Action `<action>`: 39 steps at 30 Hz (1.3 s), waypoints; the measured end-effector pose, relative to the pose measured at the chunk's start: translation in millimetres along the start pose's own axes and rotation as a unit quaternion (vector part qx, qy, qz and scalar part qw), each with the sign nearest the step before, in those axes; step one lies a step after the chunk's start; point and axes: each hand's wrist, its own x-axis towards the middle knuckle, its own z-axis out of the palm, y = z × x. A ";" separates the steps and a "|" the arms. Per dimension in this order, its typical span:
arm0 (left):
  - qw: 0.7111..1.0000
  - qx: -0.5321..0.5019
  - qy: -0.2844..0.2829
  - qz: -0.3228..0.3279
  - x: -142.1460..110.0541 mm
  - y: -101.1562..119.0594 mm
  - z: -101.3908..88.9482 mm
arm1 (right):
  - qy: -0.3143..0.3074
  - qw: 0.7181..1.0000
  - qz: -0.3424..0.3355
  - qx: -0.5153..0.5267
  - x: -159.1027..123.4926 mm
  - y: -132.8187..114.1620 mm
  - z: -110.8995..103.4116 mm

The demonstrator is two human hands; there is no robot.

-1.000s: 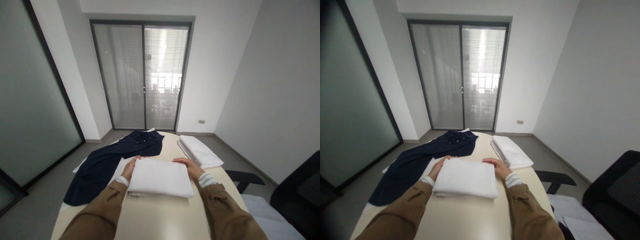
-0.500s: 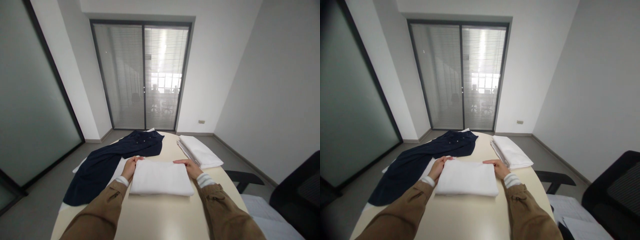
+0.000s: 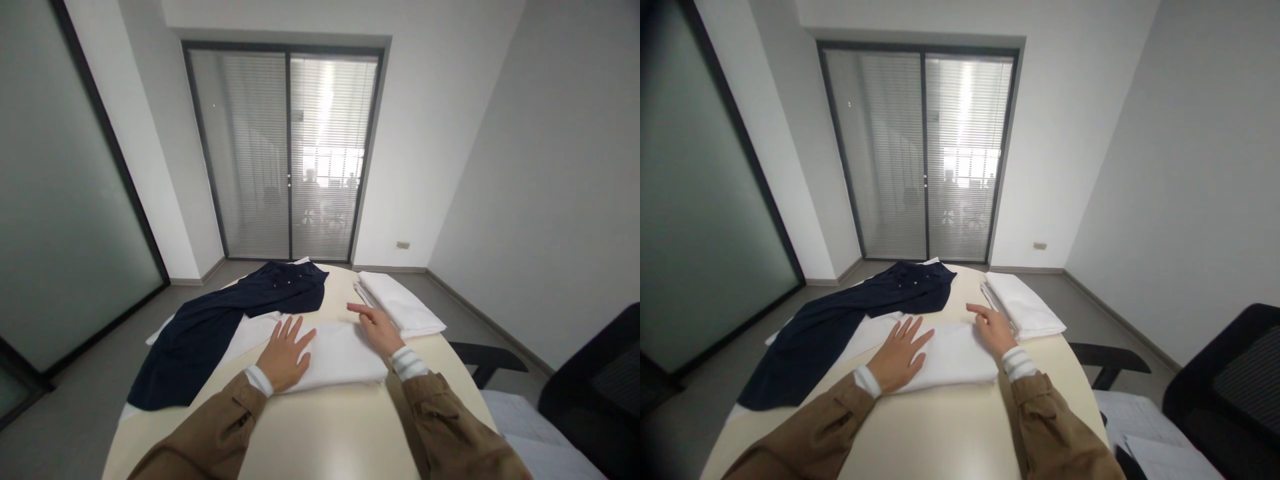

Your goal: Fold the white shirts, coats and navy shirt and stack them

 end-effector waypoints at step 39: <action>0.989 0.039 0.024 -0.138 13.6 7.8 11.6 | -0.013 0.916 0.181 -0.358 -16.6 14.0 60.6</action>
